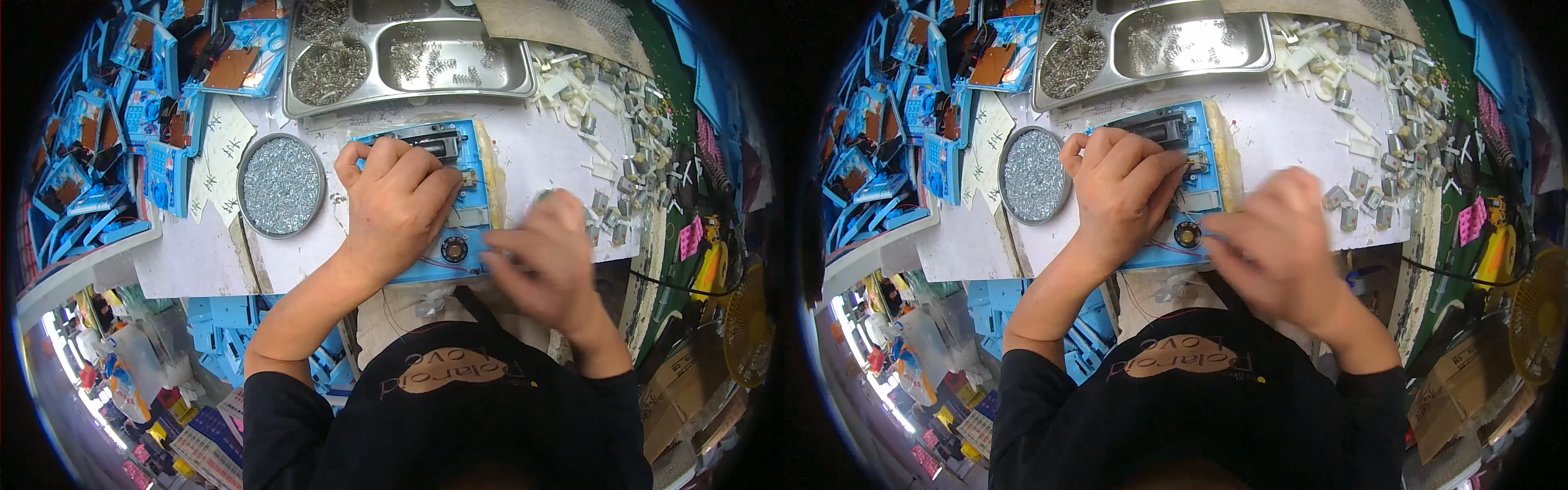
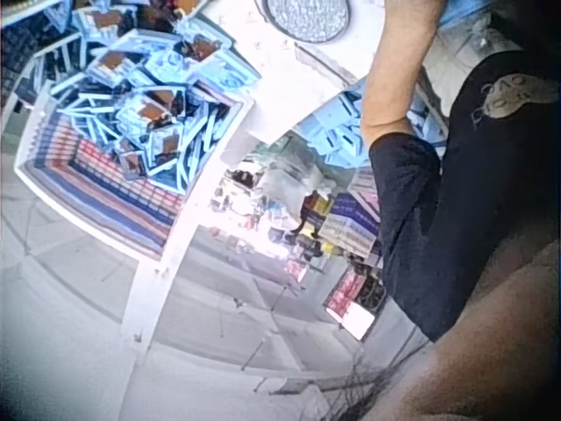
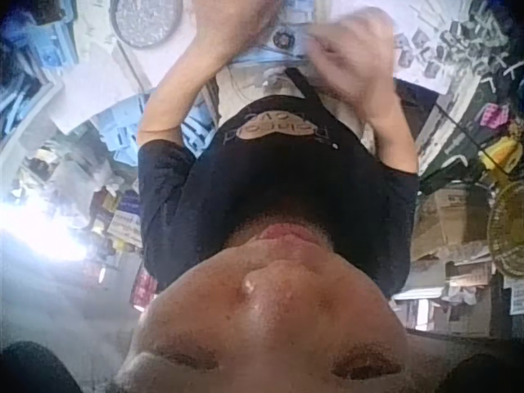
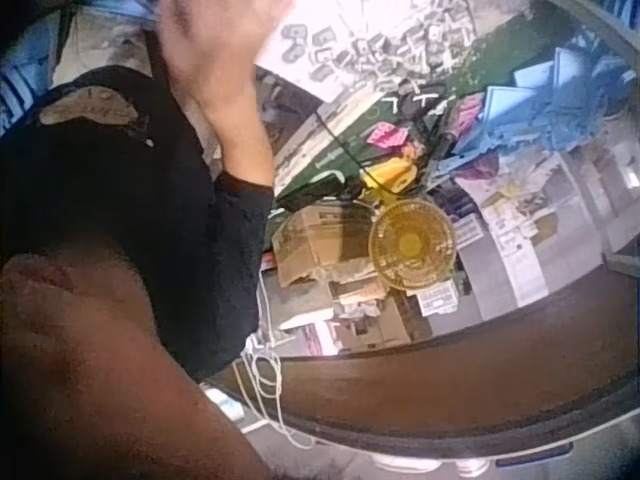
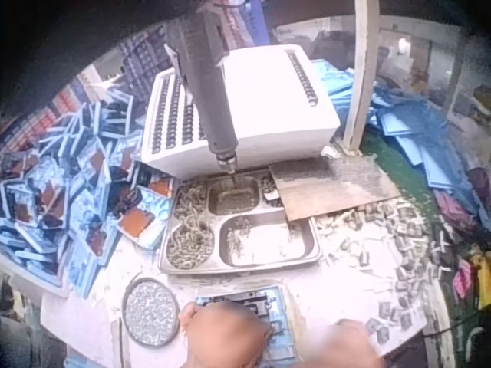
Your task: Assemble internal components of a small electronic device, including soldering wires and securing the casing.
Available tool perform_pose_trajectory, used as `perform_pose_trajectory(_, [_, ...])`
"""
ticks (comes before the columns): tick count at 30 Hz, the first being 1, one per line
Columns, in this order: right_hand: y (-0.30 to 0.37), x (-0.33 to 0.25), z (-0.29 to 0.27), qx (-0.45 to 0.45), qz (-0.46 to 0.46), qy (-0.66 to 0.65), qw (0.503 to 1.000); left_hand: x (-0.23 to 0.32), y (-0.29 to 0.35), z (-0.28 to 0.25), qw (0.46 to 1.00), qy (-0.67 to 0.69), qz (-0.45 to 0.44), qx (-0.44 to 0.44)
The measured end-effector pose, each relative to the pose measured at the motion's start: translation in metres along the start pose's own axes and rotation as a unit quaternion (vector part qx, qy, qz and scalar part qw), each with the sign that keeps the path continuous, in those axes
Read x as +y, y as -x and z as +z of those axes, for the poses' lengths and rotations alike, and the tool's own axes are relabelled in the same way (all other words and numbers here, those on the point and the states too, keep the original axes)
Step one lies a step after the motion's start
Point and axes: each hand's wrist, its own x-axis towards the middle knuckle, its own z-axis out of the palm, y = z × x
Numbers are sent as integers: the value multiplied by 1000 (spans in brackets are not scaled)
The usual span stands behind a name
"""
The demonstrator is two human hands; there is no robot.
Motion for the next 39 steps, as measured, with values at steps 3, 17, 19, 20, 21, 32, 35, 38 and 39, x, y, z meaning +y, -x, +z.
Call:
perform_pose_trajectory(3, [45, 31, -52, 80, 121, 26, 989, 0, 1, 1, 1000, -1, 5, -4])
perform_pose_trajectory(17, [168, 186, -201, 571, 330, -138, 739, 0, -1, -1, 1000, 7, 22, -19])
perform_pose_trajectory(19, [180, 205, -218, 547, 317, -115, 766, -1, 1, -3, 999, 2, 22, -29])
perform_pose_trajectory(20, [193, 210, -231, 521, 314, -105, 787, -2, 1, -4, 999, 1, 21, -34])
perform_pose_trajectory(21, [194, 206, -234, 494, 309, -96, 807, -2, 2, -3, 999, 4, 19, -31])
perform_pose_trajectory(32, [163, 166, -256, 642, 292, 48, 708, -3, 1, -3, 999, 6, 34, -41])
perform_pose_trajectory(35, [236, 140, -300, 562, 184, -128, 796, -5, 2, -2, 999, 14, 29, -39])
perform_pose_trajectory(38, [192, 82, -217, 475, 230, -280, 802, -5, 2, -5, 998, 5, 30, -49])
perform_pose_trajectory(39, [170, 69, -176, 451, 244, -265, 816, -5, 1, -4, 998, 8, 33, -48])
